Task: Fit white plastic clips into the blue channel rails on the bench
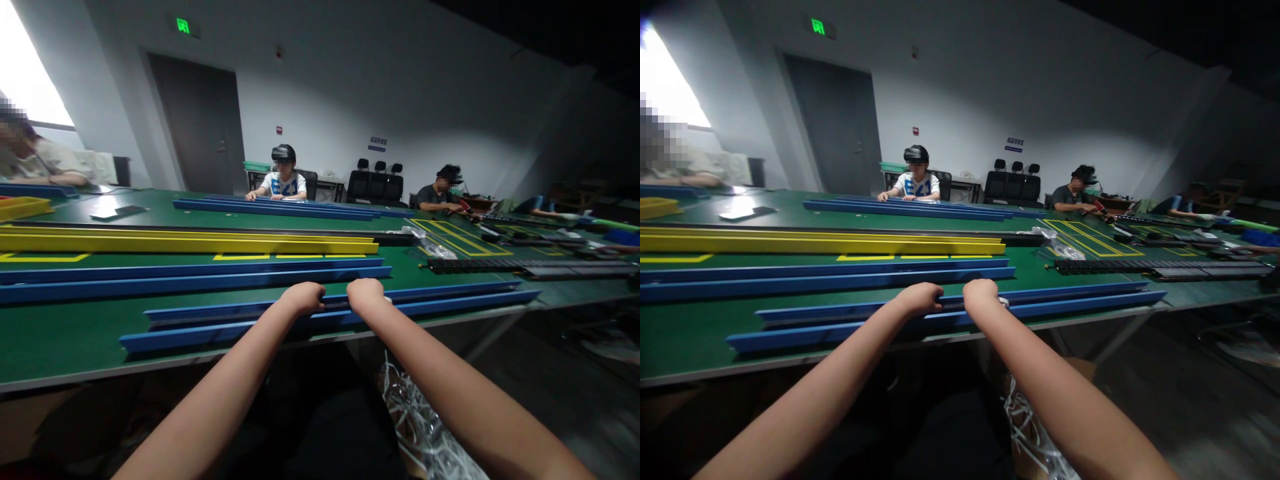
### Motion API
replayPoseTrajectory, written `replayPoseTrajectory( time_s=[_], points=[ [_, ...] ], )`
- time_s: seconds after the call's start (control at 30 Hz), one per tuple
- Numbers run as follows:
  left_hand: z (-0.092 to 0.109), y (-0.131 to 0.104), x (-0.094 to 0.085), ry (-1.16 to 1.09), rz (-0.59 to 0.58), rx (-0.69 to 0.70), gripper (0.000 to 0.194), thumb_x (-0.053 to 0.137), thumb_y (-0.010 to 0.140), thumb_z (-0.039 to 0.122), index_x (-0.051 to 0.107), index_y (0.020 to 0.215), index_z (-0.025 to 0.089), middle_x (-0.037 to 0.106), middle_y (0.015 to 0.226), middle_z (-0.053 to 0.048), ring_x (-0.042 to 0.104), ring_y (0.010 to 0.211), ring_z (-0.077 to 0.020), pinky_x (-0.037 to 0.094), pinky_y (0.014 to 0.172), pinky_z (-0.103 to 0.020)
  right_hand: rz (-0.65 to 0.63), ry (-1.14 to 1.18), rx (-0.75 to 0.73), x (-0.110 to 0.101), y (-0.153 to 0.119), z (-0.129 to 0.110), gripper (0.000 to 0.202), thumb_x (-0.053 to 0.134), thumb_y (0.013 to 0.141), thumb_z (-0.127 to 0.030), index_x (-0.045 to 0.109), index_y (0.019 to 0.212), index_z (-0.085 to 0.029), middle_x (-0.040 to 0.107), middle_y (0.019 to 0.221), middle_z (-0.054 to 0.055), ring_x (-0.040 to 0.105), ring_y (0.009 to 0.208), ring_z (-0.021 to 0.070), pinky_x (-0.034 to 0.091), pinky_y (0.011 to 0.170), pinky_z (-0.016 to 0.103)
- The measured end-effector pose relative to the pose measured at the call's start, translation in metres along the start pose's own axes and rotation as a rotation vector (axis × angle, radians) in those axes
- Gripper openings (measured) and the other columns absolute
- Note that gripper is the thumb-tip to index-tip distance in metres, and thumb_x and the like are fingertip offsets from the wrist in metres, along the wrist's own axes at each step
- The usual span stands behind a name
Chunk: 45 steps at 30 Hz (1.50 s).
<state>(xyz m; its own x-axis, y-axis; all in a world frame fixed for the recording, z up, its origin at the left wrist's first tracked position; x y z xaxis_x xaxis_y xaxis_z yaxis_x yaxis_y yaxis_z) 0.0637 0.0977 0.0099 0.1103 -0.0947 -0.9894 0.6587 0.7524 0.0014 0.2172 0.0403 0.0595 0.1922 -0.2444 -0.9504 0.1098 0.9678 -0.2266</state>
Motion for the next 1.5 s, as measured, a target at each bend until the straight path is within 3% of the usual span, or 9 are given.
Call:
replayPoseTrajectory(
  time_s=[0.27,0.43,0.57,0.8,0.97,1.1,1.3,1.4,1.5],
  points=[
    [0.01,0.006,-0.004,0.058,-0.007,0.001,0.028,0.062,0.072,0.045,0.071,0.089,0.025,0.074,0.093,-0.009,0.068,0.085,-0.0251,0.051,0.069,-0.031,0.065,-0.003,0.065,0.001,0.002,-0.005,0.03,0.057,0.083,-0.009,0.073,0.108,-0.008,0.069,0.109,0.026,0.069,0.101,0.0298,0.055,0.084,0.04],
    [0.036,0.026,-0.005,0.059,-0.022,0.046,0.028,0.066,0.07,0.042,0.073,0.092,0.025,0.074,0.096,-0.009,0.069,0.09,-0.0264,0.052,0.075,-0.033,0.086,0.018,0.073,0.004,0.0,-0.002,0.03,0.052,0.086,-0.008,0.074,0.106,-0.011,0.07,0.11,0.023,0.069,0.1,0.0294,0.054,0.084,0.041],
    [0.053,0.034,-0.003,0.026,-0.021,0.075,0.033,0.06,0.076,0.048,0.073,0.096,0.025,0.075,0.099,-0.009,0.07,0.092,-0.0259,0.053,0.076,-0.031,0.103,0.038,0.071,0.005,0.0,0.0,0.031,0.05,0.087,-0.011,0.074,0.106,-0.012,0.07,0.11,0.022,0.069,0.1,0.0287,0.054,0.084,0.04],
    [0.049,0.028,0.003,-0.005,0.045,0.115,0.036,0.053,0.082,0.054,0.071,0.1,0.028,0.075,0.099,-0.007,0.07,0.091,-0.0254,0.053,0.076,-0.031,0.14,0.073,0.071,0.012,-0.001,0.005,0.029,0.052,0.085,-0.013,0.075,0.104,-0.014,0.072,0.106,0.02,0.069,0.099,0.0282,0.054,0.082,0.039],
    [0.048,0.026,-0.001,0.026,0.069,0.153,0.027,0.056,0.082,0.047,0.07,0.092,0.026,0.074,0.095,-0.007,0.069,0.089,-0.0242,0.051,0.074,-0.029,0.153,0.079,0.041,0.012,-0.007,0.013,0.027,0.059,0.085,-0.028,0.075,0.103,-0.016,0.072,0.107,0.018,0.069,0.099,0.0293,0.054,0.082,0.039],
    [0.028,0.01,-0.005,0.04,0.029,0.151,0.026,0.057,0.082,0.046,0.069,0.09,0.025,0.073,0.091,-0.007,0.067,0.084,-0.0222,0.048,0.07,-0.028,0.098,0.051,-0.039,0.003,-0.011,0.012,0.039,0.055,0.088,-0.045,0.074,0.106,-0.016,0.071,0.11,0.018,0.068,0.102,0.0293,0.052,0.084,0.036],
    [-0.036,-0.034,-0.011,0.008,-0.02,0.099,0.033,0.052,0.082,0.054,0.066,0.085,0.024,0.07,0.081,-0.003,0.059,0.069,-0.0166,0.041,0.063,-0.025,0.02,0.028,-0.376,-0.015,-0.018,-0.024,0.051,0.04,0.095,-0.05,0.075,0.104,-0.014,0.072,0.106,0.018,0.068,0.101,0.0271,0.051,0.085,0.033],
    [-0.054,-0.048,-0.012,0.011,-0.024,0.07,0.027,0.056,0.08,0.048,0.065,0.084,0.024,0.069,0.08,-0.002,0.057,0.068,-0.0158,0.039,0.061,-0.025,0.067,-0.003,-0.359,-0.02,-0.019,-0.04,0.045,0.047,0.093,-0.047,0.074,0.106,-0.015,0.072,0.107,0.018,0.068,0.101,0.0271,0.051,0.086,0.033],
    [-0.057,-0.052,-0.013,0.017,-0.005,0.052,0.02,0.058,0.077,0.042,0.064,0.083,0.024,0.068,0.08,-0.001,0.057,0.068,-0.0158,0.036,0.059,-0.025,0.068,-0.048,-0.263,-0.022,-0.015,-0.041,0.039,0.059,0.087,-0.045,0.074,0.107,-0.015,0.07,0.112,0.019,0.066,0.105,0.0286,0.051,0.088,0.035]
  ],
)
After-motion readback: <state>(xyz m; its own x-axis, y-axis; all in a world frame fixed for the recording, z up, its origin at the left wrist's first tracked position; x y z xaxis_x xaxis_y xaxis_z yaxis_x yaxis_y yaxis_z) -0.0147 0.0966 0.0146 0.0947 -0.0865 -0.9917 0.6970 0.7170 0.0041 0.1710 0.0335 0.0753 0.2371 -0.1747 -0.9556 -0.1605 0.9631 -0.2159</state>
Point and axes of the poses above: each hand's wrist, its own y-axis towards the middle knuckle, its own x-axis out of the palm, z = x × y, the point moved 2 cm from there along y, towards the middle knuckle
